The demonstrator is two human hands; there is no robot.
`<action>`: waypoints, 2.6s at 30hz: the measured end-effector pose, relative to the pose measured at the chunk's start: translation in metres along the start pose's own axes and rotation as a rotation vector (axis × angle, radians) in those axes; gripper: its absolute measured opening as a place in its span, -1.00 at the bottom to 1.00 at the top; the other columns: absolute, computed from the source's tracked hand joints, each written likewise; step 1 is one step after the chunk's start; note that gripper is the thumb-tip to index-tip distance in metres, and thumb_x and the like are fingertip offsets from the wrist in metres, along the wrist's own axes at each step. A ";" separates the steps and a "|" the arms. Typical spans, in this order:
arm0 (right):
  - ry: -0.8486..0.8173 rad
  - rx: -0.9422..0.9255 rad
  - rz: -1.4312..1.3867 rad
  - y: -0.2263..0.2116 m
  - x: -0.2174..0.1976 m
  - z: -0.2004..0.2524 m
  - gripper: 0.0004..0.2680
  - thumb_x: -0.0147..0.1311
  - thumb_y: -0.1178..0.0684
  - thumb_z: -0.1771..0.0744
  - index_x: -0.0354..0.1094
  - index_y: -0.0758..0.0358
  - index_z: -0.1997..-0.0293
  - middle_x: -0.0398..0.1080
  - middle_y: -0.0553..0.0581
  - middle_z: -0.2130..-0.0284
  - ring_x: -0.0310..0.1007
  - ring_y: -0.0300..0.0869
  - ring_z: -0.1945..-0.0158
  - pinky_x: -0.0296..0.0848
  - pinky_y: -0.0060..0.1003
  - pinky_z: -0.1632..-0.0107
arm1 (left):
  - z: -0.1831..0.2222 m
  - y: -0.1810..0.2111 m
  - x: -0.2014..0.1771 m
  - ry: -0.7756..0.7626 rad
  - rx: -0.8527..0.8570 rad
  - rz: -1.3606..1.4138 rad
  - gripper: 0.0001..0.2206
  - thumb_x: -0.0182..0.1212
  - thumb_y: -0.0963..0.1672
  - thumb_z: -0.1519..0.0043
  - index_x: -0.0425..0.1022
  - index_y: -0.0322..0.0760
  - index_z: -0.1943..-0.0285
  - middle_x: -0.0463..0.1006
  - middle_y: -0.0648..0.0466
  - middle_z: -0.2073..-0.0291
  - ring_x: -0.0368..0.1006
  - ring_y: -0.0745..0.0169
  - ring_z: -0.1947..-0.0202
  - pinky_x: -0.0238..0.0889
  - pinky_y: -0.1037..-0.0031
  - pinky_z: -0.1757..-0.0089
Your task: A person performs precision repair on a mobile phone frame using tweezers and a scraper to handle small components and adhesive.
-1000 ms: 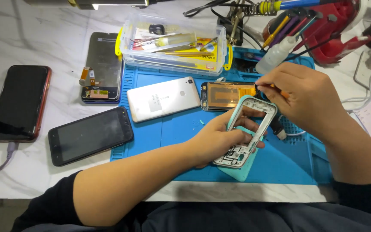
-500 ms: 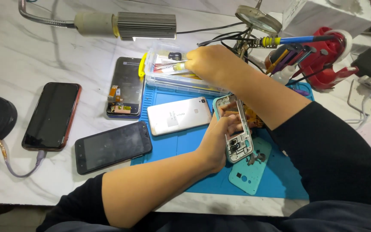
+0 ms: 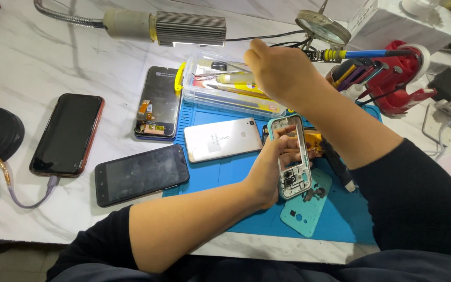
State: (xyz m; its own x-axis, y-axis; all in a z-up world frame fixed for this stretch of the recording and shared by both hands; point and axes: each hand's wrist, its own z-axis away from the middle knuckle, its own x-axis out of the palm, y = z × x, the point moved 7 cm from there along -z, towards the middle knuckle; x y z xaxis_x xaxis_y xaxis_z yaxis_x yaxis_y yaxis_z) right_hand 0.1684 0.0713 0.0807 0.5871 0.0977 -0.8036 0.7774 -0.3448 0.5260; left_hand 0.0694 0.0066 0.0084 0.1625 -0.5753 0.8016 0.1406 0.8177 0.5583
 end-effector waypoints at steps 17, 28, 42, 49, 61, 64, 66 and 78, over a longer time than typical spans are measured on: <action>0.403 0.311 -1.153 0.024 -0.102 0.145 -0.93 -0.18 0.28 -0.22 0.19 0.40 0.32 0.17 0.24 0.36 0.41 -0.14 0.45 0.44 -0.47 0.36 | 0.006 -0.030 0.010 -0.188 -0.193 0.172 -0.63 -0.18 0.01 -0.05 0.07 -0.17 0.01 0.25 -0.10 0.28 0.25 -0.01 0.22 0.20 0.17 0.24; 0.629 0.282 -1.038 0.025 -0.091 0.169 -0.84 -0.22 0.10 -0.22 0.21 0.43 0.42 0.11 0.29 0.36 0.29 -0.19 0.51 0.36 -0.47 0.36 | 0.005 -0.025 0.012 -0.282 -0.142 0.137 -0.48 -0.08 0.04 -0.03 -0.06 -0.19 -0.13 0.27 -0.09 0.34 0.30 0.01 0.30 0.24 0.24 0.27; 0.714 0.717 -1.535 0.038 -0.037 0.180 -0.93 -0.19 0.24 -0.27 0.08 0.37 0.25 0.03 0.11 0.28 0.27 -0.15 0.32 0.39 -0.38 0.14 | 0.007 -0.014 0.019 -0.208 -0.130 -0.152 -0.57 -0.17 -0.06 -0.05 -0.09 -0.15 -0.10 0.21 -0.08 0.18 0.23 0.10 0.18 0.17 0.32 0.18; 0.785 0.667 -1.539 0.037 -0.034 0.184 -0.84 -0.12 0.03 -0.25 0.14 0.31 0.24 0.11 0.03 0.34 0.30 -0.24 0.36 0.44 -0.46 0.25 | 0.010 -0.008 0.019 -0.191 -0.125 -0.173 -0.42 -0.06 -0.04 0.06 -0.16 -0.08 -0.15 0.17 -0.08 0.07 0.21 0.13 0.15 0.16 0.30 0.21; 0.691 0.638 -1.664 0.027 -0.037 0.180 -0.86 -0.13 -0.03 -0.25 0.01 0.14 0.29 0.20 0.13 0.46 0.29 -0.22 0.52 0.37 -0.52 0.49 | 0.015 -0.008 0.025 -0.345 -0.086 -0.127 -0.40 -0.05 -0.05 -0.01 -0.23 0.08 -0.23 0.26 0.09 0.16 0.25 0.10 0.15 0.17 0.21 0.31; 0.698 0.584 -1.697 0.023 -0.039 0.179 -0.84 -0.07 0.05 -0.22 -0.01 0.18 0.30 0.18 0.18 0.40 0.33 -0.18 0.43 0.45 -0.48 0.35 | 0.015 -0.010 0.025 -0.356 -0.098 -0.086 -0.44 -0.05 -0.07 -0.03 -0.20 0.12 -0.20 0.25 0.07 0.14 0.26 0.11 0.17 0.18 0.24 0.31; 0.682 0.510 -1.710 0.019 -0.043 0.177 -0.88 -0.08 0.19 -0.21 0.07 0.21 0.28 0.17 0.13 0.35 0.33 -0.24 0.43 0.45 -0.52 0.28 | 0.015 -0.009 0.027 -0.390 -0.105 0.004 -0.51 -0.04 -0.07 -0.05 -0.13 0.07 -0.15 0.24 0.06 0.12 0.23 0.07 0.12 0.19 0.26 0.31; 0.699 0.646 -1.505 0.007 -0.061 0.181 -0.95 -0.20 0.15 -0.26 0.03 0.25 0.36 0.19 0.18 0.46 0.30 -0.10 0.32 0.48 -0.29 0.27 | 0.012 -0.023 0.023 -0.439 -0.255 0.306 -0.65 -0.15 0.08 -0.09 0.14 0.09 -0.04 0.13 -0.13 -0.02 0.10 -0.21 0.01 0.06 -0.06 0.15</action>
State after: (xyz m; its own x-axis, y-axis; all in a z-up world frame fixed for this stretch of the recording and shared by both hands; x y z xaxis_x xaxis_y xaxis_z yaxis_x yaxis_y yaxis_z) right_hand 0.0976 -0.1056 0.0830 -0.3673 0.9252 -0.0950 0.5797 0.1479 -0.8013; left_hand 0.0580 -0.0250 0.0163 -0.1789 -0.2066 0.9619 0.3903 0.8826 0.2622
